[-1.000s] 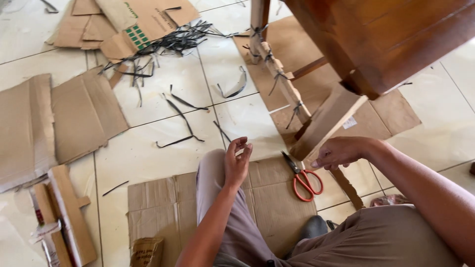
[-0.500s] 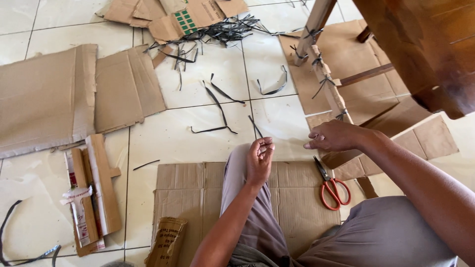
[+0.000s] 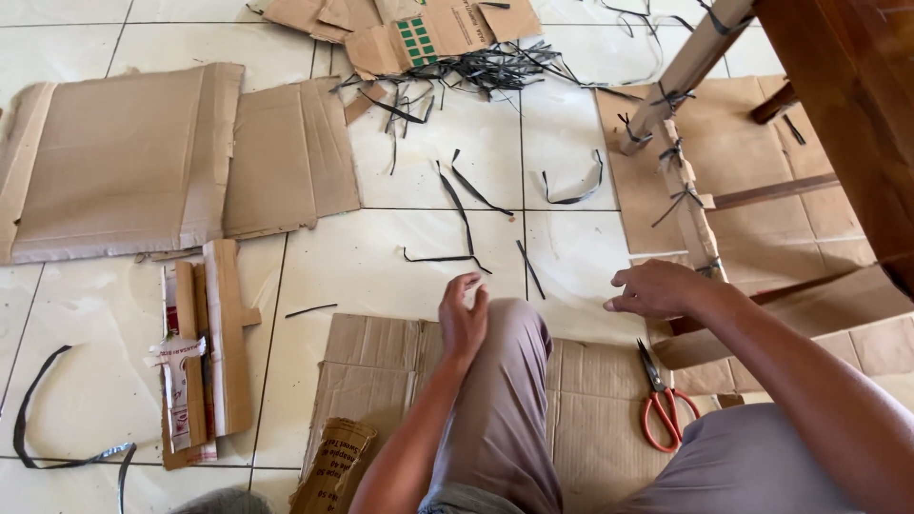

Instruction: Wrapping a wooden table leg with cardboard and securing it with plastic ties using scissors.

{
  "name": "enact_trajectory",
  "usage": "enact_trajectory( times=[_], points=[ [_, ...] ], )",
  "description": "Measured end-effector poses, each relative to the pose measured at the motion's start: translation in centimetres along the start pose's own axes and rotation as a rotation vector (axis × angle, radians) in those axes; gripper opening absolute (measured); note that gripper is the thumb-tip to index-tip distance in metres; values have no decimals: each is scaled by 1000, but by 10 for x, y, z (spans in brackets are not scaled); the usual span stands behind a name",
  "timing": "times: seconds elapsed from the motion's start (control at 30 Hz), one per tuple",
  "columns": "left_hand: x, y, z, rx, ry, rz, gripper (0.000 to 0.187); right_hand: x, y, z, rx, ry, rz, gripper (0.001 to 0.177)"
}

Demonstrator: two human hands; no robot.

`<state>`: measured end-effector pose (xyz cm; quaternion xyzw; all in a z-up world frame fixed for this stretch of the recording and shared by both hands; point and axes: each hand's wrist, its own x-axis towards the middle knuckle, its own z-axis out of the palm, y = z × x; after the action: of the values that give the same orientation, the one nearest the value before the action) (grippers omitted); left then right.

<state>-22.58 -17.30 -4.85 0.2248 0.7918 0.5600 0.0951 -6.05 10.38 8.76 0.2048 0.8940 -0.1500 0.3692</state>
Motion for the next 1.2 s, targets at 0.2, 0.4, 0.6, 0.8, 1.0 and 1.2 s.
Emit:
enact_trajectory(
  times=[0.2,0.4,0.6,0.8,1.0,1.2],
  points=[
    [13,-92,-48,187,129,-25,23,-1,-32,-17,-34,-11,-44,53],
    [44,-124,-80,291,138,-48,25,3,-71,-52,-302,89,-35,48],
    [77,-132,-58,375,47,-9,29,28,-88,-75,-366,159,-95,43],
    [106,-106,-20,468,-109,-79,38,85,-73,-65,-329,192,-134,45],
    [123,-102,4,636,-152,143,47,159,-56,-71,-149,205,-88,50],
    [122,-101,14,699,62,217,58,236,-60,-98,215,290,-33,58]
  ],
)
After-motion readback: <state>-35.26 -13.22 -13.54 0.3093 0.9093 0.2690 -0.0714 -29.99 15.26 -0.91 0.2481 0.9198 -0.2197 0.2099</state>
